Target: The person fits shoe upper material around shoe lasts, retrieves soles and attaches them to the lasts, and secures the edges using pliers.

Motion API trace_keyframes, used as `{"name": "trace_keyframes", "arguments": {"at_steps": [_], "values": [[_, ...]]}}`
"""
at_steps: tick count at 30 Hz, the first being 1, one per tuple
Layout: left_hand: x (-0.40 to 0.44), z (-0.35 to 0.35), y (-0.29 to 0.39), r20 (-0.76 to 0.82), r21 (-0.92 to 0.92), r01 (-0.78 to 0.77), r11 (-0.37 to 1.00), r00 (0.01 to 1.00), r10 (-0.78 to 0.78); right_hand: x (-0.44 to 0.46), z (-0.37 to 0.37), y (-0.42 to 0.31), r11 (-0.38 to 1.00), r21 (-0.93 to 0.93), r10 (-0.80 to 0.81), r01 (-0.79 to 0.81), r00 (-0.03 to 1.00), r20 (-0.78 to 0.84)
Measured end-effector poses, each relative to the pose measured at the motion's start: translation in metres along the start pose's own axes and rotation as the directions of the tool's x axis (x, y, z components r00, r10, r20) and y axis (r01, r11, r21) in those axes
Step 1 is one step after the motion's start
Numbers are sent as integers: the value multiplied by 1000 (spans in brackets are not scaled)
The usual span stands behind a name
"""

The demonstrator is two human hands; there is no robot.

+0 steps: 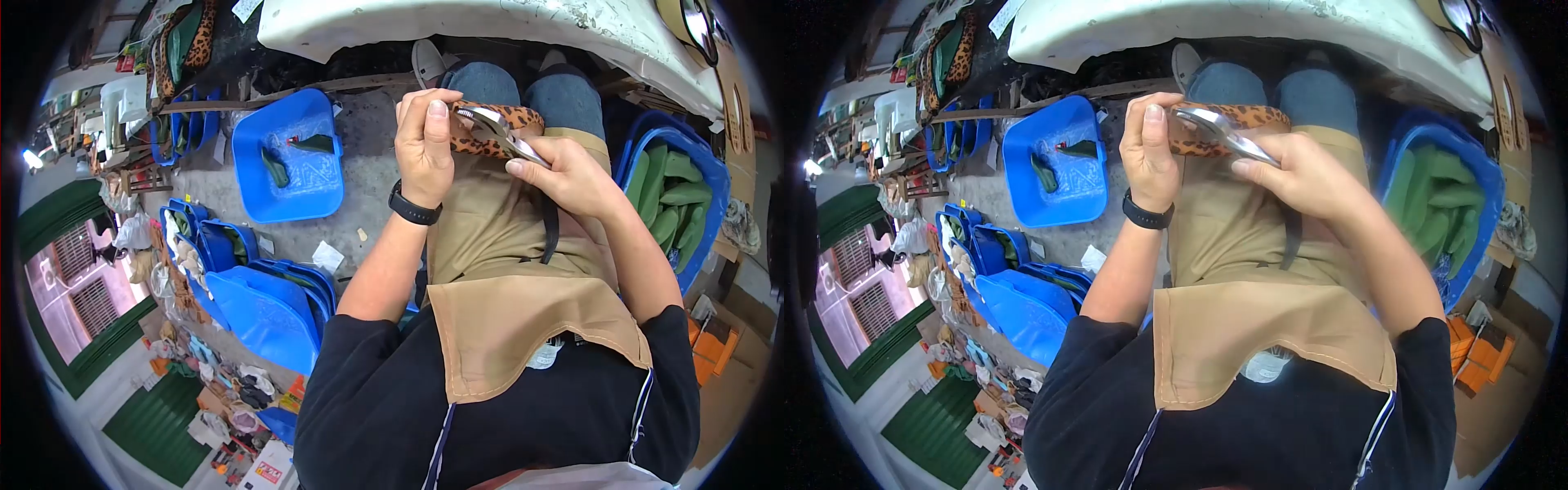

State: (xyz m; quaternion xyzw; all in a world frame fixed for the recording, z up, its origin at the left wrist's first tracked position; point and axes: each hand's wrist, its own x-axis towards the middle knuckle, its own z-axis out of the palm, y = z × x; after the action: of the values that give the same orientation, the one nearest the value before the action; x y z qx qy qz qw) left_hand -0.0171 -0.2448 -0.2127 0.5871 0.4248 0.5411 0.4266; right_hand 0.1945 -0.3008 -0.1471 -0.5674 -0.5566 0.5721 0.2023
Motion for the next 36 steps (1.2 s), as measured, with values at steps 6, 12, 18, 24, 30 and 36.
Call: {"name": "trace_keyframes", "arguments": {"at_steps": [6, 12, 18, 24, 30, 36], "values": [[1, 0, 1, 41, 61, -32, 998, 999, 29, -1, 5, -6, 998, 60, 27, -28, 1000, 7], [4, -4, 4, 111, 114, -25, 993, 994, 12, -8, 14, -3, 985, 170, 28, -30, 1000, 14], [3, -3, 4, 105, 105, -11, 994, 994, 0, -12, 27, 0, 883, 432, 191, -186, 981, 31], [4, -4, 8, 126, 167, 69, 984, 988, -90, -19, 8, -7, 980, -196, -42, 32, 998, -49], [2, 2, 1, 103, 132, 63, 989, 992, -77, -5, 24, -6, 998, 43, -46, 51, 994, -95], [11, 8, 1, 45, 97, 6, 995, 999, -11, 5, 25, -15, 915, 344, -107, 211, 949, -298]]}}
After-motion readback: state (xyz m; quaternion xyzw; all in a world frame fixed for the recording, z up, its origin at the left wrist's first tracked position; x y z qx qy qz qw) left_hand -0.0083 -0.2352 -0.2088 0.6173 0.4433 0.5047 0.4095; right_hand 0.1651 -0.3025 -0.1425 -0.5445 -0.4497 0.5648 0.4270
